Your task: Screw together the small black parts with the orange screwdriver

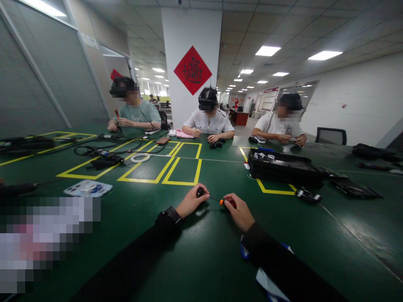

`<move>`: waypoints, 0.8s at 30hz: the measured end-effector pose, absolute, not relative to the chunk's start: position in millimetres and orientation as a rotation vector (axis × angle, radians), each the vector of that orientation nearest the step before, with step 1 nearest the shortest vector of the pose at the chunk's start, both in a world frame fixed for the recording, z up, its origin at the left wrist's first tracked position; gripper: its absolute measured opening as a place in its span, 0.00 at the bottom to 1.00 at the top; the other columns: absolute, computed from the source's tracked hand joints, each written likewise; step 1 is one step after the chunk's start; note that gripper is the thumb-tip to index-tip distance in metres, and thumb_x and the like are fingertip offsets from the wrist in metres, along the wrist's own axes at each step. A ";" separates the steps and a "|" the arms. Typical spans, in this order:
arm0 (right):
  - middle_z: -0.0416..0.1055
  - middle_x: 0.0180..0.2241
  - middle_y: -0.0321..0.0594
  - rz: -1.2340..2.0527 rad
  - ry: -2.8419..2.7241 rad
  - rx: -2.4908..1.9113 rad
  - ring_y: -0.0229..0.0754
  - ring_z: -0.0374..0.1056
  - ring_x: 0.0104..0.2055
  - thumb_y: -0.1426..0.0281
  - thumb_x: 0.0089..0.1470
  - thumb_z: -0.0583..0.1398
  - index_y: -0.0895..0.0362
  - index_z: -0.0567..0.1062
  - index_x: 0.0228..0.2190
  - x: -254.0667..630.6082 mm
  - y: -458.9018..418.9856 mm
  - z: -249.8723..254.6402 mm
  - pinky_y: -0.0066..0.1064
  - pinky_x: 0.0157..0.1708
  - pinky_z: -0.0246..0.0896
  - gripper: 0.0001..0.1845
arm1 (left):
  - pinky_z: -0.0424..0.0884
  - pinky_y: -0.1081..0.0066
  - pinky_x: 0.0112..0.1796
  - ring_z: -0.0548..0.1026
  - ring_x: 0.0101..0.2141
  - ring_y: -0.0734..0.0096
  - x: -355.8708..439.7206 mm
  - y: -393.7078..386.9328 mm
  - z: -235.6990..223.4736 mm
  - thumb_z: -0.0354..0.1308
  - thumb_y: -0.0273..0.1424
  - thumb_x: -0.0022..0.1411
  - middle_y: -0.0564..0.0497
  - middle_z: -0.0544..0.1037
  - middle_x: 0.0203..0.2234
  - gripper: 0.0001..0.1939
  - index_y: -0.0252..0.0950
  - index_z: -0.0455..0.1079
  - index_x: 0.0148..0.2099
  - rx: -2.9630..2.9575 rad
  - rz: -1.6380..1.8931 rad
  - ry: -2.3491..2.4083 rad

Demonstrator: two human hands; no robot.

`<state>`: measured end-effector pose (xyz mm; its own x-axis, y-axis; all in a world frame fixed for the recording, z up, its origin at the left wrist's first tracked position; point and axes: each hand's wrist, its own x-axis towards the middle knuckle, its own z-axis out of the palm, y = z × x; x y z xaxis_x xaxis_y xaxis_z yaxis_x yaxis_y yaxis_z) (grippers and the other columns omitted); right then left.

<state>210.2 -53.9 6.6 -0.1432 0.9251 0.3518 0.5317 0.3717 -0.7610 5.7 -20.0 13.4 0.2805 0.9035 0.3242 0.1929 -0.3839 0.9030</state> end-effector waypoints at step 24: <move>0.69 0.33 0.40 0.403 -1.916 -1.333 0.42 0.62 0.39 0.69 0.48 0.56 0.56 0.72 0.30 214.3 -53.9 7.1 0.35 0.41 0.56 0.07 | 0.63 0.68 0.41 0.69 0.36 0.71 4.6 -15.9 8.3 0.55 0.26 0.49 0.52 0.71 0.33 0.09 0.36 0.62 0.36 1.797 1.150 0.969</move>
<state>214.3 -53.9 7.1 -0.1725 0.8999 0.4004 0.6623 0.4069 -0.6291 4.6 -15.9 8.3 0.3004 0.8900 0.3429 0.1871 -0.4075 0.8938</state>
